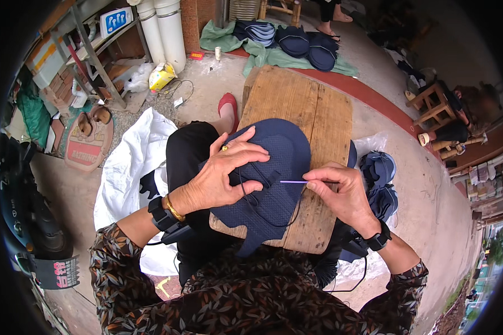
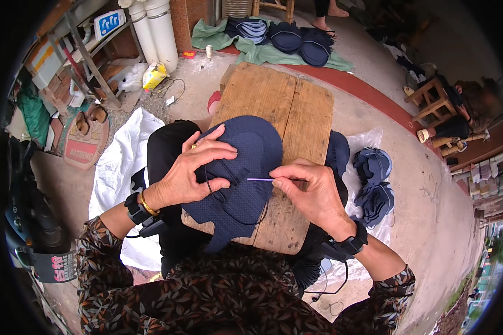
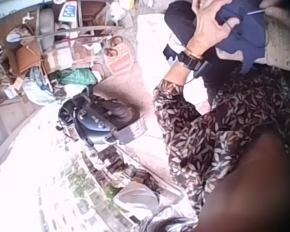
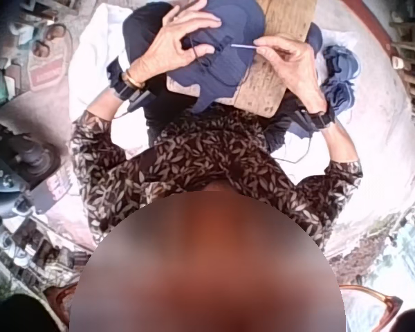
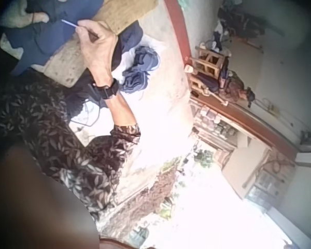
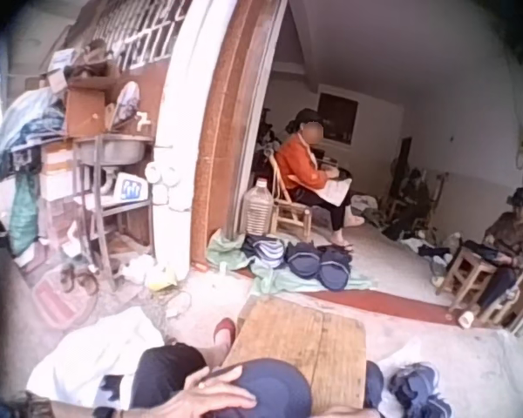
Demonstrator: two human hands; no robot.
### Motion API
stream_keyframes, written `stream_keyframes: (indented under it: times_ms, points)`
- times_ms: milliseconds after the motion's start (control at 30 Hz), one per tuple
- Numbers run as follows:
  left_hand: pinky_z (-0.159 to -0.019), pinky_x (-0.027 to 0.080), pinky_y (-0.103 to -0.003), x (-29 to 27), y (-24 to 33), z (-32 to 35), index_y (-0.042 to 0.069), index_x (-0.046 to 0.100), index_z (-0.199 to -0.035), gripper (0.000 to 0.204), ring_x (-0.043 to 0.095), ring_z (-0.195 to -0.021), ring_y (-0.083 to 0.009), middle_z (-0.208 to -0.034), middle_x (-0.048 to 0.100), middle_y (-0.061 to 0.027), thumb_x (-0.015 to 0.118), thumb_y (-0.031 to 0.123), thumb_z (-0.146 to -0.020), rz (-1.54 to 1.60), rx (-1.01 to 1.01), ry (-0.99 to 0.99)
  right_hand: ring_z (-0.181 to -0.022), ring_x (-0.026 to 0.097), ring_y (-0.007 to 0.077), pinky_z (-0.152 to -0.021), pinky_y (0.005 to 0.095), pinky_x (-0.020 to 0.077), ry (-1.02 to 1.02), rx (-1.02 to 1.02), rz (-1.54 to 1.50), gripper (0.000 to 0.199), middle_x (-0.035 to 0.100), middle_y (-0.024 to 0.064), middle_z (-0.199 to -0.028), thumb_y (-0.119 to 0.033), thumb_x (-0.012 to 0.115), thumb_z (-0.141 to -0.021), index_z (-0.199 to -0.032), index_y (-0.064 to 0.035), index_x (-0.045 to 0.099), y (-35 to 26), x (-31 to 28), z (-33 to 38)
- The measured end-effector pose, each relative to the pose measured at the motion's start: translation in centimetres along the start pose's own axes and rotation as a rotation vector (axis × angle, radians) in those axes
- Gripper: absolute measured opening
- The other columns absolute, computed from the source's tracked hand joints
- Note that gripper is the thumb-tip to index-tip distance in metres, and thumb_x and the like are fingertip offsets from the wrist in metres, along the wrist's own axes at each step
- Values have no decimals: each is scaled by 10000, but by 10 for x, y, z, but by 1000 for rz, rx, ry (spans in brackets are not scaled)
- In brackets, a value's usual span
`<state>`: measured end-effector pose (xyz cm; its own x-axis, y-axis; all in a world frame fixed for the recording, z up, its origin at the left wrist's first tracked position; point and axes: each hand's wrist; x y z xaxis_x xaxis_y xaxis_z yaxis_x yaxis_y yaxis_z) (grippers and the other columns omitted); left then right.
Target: The recorder is manually stitching pieces of a shoe upper together using a needle and thread.
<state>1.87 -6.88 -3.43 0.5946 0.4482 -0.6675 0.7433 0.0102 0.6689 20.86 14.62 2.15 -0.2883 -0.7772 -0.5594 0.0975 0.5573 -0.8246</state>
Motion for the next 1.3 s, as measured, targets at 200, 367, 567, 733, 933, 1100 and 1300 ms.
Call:
stream_keyframes:
  times_ms: [200, 367, 567, 733, 933, 1100, 1300]
  points:
    - [-1233, 118, -537, 3, 0, 3, 161, 654, -1298, 562, 372, -1498, -279, -1340, 642, -33, 868, 272, -790, 3, -4, 43, -639, 646, 163, -583, 280, 502, -16, -107, 185, 77, 660, 100, -789, -6, 739, -873, -949, 3, 751, -12, 15, 3]
    - [-1234, 121, -540, 5, -4, 4, 159, 656, -1287, 546, 365, -1501, -278, -1350, 635, -31, 865, 273, -795, 24, 15, 39, -651, 661, 156, -568, 269, 500, 86, -33, 199, 53, 638, 99, -763, 5, 742, -865, -909, 21, 718, -11, 34, 8]
    - [-1230, 125, -555, 3, -2, 4, 162, 654, -1279, 533, 357, -1506, -281, -1359, 625, -28, 859, 285, -803, 43, 16, 24, -670, 658, 123, -558, 265, 504, 114, 104, 19, 54, 649, 90, -779, 14, 742, -866, -902, 20, 702, -1, 45, 14]
    - [-1223, 127, -571, 4, -1, 5, 164, 649, -1285, 533, 359, -1505, -279, -1357, 621, -25, 855, 283, -808, 29, 10, 38, -665, 660, 136, -577, 273, 506, 180, 51, 26, 57, 656, 99, -789, 18, 742, -866, -902, 21, 698, -1, 55, 13]
    - [-1223, 93, -564, 4, -1, 5, 170, 614, -1303, 518, 331, -1518, -268, -1348, 609, -32, 818, 315, -849, 26, 36, 19, -684, 699, 222, -605, 314, 515, 67, -19, 39, 62, 649, 134, -767, 14, 746, -858, -900, 22, 701, -6, 56, -9]
    - [-1224, 122, -552, 4, -2, 4, 160, 630, -1313, 570, 356, -1506, -286, -1363, 615, -47, 856, 294, -807, 20, 26, 26, -687, 700, 214, -613, 308, 534, -57, 2, 161, 90, 640, 135, -782, -2, 761, -848, -901, 28, 695, -13, 33, -10]
    - [-1225, 118, -555, 4, -3, 4, 156, 616, -1335, 587, 348, -1510, -293, -1358, 613, -60, 847, 314, -820, 10, 18, 21, -691, 681, 194, -651, 301, 555, -53, -136, 218, 151, 655, 110, -797, 2, 774, -837, -958, 16, 685, -10, 47, -20]
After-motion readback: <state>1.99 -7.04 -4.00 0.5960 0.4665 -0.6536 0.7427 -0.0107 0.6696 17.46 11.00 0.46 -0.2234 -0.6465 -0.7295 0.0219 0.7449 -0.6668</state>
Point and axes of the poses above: each hand's wrist, its own z-axis away from the middle knuckle, its own x-axis out of the palm, y = z × x
